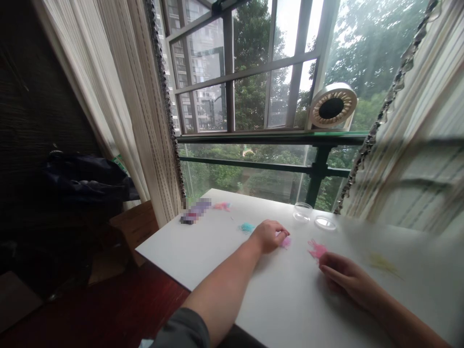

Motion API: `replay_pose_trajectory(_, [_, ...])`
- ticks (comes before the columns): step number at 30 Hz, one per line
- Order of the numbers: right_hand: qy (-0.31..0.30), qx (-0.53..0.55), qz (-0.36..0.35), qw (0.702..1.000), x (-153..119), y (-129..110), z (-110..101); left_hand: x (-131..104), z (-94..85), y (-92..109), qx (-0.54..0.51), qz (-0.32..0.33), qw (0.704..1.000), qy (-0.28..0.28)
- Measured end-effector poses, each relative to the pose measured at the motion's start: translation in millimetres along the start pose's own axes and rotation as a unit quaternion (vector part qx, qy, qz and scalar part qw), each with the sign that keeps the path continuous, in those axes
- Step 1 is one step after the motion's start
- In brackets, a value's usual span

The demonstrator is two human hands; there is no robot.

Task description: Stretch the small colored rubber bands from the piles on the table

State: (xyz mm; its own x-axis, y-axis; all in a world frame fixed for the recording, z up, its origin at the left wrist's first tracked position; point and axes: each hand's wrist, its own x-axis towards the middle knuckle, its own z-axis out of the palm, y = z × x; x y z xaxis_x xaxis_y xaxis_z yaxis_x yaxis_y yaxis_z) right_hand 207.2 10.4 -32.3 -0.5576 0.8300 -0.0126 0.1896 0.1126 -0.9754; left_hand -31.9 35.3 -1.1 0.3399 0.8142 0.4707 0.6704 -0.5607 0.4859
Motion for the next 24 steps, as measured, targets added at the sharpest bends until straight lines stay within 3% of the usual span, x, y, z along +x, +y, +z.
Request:
replay_pose_trajectory(14, [0.005, -0.004, 0.004, 1.0, 0.1, -0.9, 0.9, -5.2, 2.4, -4.8, 0.008, -0.042, 0.999, -0.01])
replay_pose_trajectory(20, [0.014, -0.016, 0.004, 1.0, -2.9, -2.9, 0.6, -3.2, 3.6, 0.5, 0.063, -0.041, 0.995, -0.066])
replay_pose_trajectory(24, [0.047, -0.05, 0.018, 0.998, -8.0, 5.9, -1.8, 6.0, 1.0, 10.1, 0.119, -0.024, 0.983, -0.139])
